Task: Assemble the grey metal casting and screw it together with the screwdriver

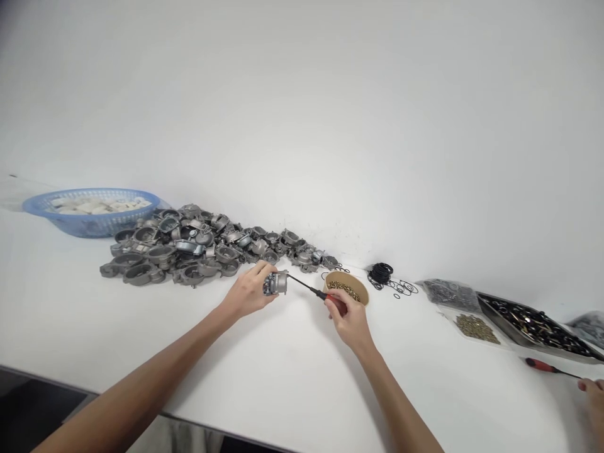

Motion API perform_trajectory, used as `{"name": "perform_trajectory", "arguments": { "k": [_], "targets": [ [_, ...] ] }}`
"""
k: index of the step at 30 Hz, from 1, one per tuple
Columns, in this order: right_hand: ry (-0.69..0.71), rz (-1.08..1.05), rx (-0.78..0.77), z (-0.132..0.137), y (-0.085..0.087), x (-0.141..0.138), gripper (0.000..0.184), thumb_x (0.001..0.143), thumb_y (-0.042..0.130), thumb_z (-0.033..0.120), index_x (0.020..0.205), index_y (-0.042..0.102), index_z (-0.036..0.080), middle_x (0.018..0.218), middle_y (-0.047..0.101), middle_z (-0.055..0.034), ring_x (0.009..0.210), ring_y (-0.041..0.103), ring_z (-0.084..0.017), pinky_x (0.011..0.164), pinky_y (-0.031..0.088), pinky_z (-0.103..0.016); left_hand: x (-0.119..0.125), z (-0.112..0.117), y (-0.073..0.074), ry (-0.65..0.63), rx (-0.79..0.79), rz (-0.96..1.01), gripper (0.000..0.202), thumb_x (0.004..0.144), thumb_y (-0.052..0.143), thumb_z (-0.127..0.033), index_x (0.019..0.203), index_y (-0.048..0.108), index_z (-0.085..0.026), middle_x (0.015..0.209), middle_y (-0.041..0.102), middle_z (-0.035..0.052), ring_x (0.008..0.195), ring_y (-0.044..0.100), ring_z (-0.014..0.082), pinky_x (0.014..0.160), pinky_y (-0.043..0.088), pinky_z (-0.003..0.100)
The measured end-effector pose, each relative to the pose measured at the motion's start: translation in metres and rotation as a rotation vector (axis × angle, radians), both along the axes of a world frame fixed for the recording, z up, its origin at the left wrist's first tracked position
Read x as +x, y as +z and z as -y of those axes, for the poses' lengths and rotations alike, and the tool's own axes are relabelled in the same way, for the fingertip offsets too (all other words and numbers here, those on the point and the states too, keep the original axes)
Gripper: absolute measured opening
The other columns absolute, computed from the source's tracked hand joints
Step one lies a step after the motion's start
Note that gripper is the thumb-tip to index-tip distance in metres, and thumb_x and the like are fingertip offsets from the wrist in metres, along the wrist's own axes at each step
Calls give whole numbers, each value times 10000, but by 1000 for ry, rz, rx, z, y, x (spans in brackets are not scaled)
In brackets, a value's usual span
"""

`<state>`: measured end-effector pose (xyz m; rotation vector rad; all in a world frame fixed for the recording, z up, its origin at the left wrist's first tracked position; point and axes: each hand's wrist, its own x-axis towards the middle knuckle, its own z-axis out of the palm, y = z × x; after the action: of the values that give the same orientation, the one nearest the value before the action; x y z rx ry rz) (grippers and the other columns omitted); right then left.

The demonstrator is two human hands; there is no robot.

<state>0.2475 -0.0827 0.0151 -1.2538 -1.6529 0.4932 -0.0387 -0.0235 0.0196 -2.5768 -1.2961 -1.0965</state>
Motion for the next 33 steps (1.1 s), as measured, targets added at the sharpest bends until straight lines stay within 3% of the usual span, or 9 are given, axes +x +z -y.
{"name": "perform_trajectory", "arguments": {
  "k": [6,10,14,17,20,24,29,31,33],
  "targets": [
    [-79,350,46,-6,-20,-10,205,927,537,371,993,664,224,933,753,-59,839,713,-237,779,567,-356,1,3,3,38,24,92,431,766,744,-263,1130,514,-237,1140,583,53,892,644,231,703,515,324],
    [-176,620,56,-13,-28,-18,191,918,526,309,1018,674,242,963,743,-43,876,697,-239,745,527,-330,13,11,0,-61,29,116,418,789,729,-278,1143,508,-239,1141,572,57,880,643,217,705,527,314],
    [-202,722,50,-16,-30,-25,222,925,524,278,1065,691,239,986,733,-59,901,697,-237,726,528,-312,26,20,-5,-133,19,141,416,797,719,-291,1153,508,-251,1122,567,45,848,648,202,699,545,309],
    [-194,598,182,-11,-26,-30,302,943,481,241,1177,672,233,1250,650,-119,1056,664,-265,809,547,-355,33,26,-6,-131,19,213,427,793,721,-286,1162,507,-259,1155,539,52,891,656,204,700,560,301],
    [-30,253,281,1,-17,-41,447,950,505,273,1396,522,269,1473,462,-133,1185,603,-280,860,563,-379,41,33,-5,-84,16,338,424,794,723,-287,1159,508,-265,1174,503,57,908,655,199,689,569,292],
    [274,-214,129,14,-13,-65,846,872,668,394,1565,190,314,1510,394,-138,1199,601,-288,901,571,-408,55,46,-9,-116,-35,447,447,792,722,-254,1180,500,-267,1152,473,54,845,644,169,675,574,289],
    [45,-286,166,11,-7,-71,858,729,811,342,1466,378,261,1266,592,-117,1143,622,-293,984,522,-461,70,59,-15,-255,-24,377,541,785,638,-113,1271,458,-266,1377,376,121,1035,632,227,726,592,329],
    [-41,-262,258,3,4,-53,917,665,849,344,1450,385,247,1230,617,-120,1115,633,-301,956,536,-464,69,61,-12,-284,-19,330,623,797,669,-163,1351,403,-263,1502,288,149,1199,566,289,820,588,388],
    [-164,-209,337,-7,19,-19,945,644,855,375,1446,378,229,1223,627,-123,1093,642,-299,941,541,-457,64,60,-7,-303,-66,275,607,827,671,-228,1371,404,-262,1498,355,140,1234,545,296,879,568,410]
  ]
}}
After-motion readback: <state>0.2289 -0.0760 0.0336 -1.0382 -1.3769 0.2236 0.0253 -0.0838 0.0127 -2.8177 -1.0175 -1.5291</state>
